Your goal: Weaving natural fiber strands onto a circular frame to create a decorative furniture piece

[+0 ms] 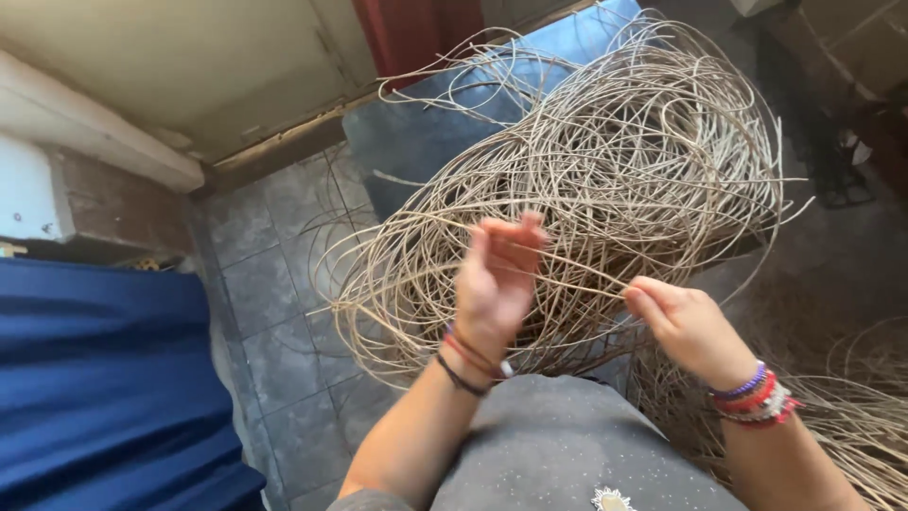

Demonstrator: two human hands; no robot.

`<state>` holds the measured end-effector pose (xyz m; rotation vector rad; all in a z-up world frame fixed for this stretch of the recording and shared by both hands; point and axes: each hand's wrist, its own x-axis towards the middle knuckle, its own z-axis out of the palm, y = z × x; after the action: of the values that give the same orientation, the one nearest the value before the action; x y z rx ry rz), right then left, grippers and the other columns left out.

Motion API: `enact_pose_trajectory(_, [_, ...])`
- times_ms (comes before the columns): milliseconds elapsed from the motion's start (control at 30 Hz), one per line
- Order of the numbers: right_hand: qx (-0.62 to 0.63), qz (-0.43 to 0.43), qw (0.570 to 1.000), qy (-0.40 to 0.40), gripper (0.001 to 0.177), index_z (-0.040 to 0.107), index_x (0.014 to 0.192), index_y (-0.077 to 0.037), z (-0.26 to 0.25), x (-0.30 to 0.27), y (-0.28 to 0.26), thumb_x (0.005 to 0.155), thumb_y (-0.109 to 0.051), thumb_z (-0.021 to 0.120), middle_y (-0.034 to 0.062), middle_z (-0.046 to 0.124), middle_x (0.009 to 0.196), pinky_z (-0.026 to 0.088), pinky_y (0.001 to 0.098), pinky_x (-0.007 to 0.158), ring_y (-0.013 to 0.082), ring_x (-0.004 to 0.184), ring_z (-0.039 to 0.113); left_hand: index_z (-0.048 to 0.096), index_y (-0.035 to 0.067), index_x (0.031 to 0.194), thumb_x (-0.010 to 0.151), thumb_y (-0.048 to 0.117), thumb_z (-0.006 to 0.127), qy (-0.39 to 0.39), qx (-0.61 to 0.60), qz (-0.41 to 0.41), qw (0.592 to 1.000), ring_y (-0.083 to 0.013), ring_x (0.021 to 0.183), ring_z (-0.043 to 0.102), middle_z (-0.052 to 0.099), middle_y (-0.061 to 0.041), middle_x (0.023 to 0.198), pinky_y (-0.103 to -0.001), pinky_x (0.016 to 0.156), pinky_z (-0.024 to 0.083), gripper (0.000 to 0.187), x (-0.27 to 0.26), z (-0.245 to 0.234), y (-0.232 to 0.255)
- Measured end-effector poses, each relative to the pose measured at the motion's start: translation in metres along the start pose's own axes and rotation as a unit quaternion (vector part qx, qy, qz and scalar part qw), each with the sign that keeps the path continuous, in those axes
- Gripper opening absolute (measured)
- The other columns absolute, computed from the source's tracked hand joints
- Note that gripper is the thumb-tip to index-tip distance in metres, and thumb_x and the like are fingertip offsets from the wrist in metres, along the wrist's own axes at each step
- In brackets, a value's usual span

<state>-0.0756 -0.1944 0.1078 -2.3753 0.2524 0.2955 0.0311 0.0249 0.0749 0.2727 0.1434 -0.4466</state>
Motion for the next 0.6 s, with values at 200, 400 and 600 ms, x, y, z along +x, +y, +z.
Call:
enact_pose_trajectory(200, [-0.071, 0.068, 0.994, -0.048, 0.037, 0.066, 0.084, -0.017, -0.003, 0.005, 0.012, 0.105, -0.038, 0.044, -0.0004, 0.068, 0.07, 0.047, 0.0326, 0.074, 0.0177, 0.067, 0.062, 0.06, 0.012, 0.073, 0.109, 0.037, 0.043, 0.005, 0.068, 0.12, 0.99, -0.0347, 0.103, 0.067, 0.071, -0.01, 0.082, -0.046, 0.095, 0.053, 0.047, 0.007, 0.012, 0.048])
enact_pose_trajectory(400, [0.087, -0.096, 0.99, -0.049, 0.024, 0.062, 0.111, -0.011, 0.048, 0.026, -0.067, 0.102, -0.03, 0.051, 0.0275, 0.07, 0.093, 0.052, 0.0601, 0.072, 0.0513, 0.091, 0.069, 0.06, 0.008, 0.084, 0.115, 0.035, 0.034, -0.139, 0.458, 0.079, 0.874, -0.0359, 0.13, 0.06, 0.067, -0.02, 0.131, -0.045, 0.111, 0.045, 0.049, -0.019, 0.001, -0.004])
enact_pose_trajectory(600, [0.118, -0.206, 0.971, -0.001, 0.023, 0.066, 0.115, -0.002, 0.067, 0.025, -0.059, 0.104, -0.016, 0.051, 0.0266, 0.065, 0.103, 0.055, 0.056, 0.084, 0.0496, 0.1, 0.064, 0.059, 0.011, 0.094, 0.114, 0.04, 0.042, -0.155, 0.4, 0.005, 0.903, -0.0319, 0.14, 0.048, 0.052, -0.017, 0.151, -0.047, 0.12, 0.033, 0.039, -0.027, -0.014, 0.002])
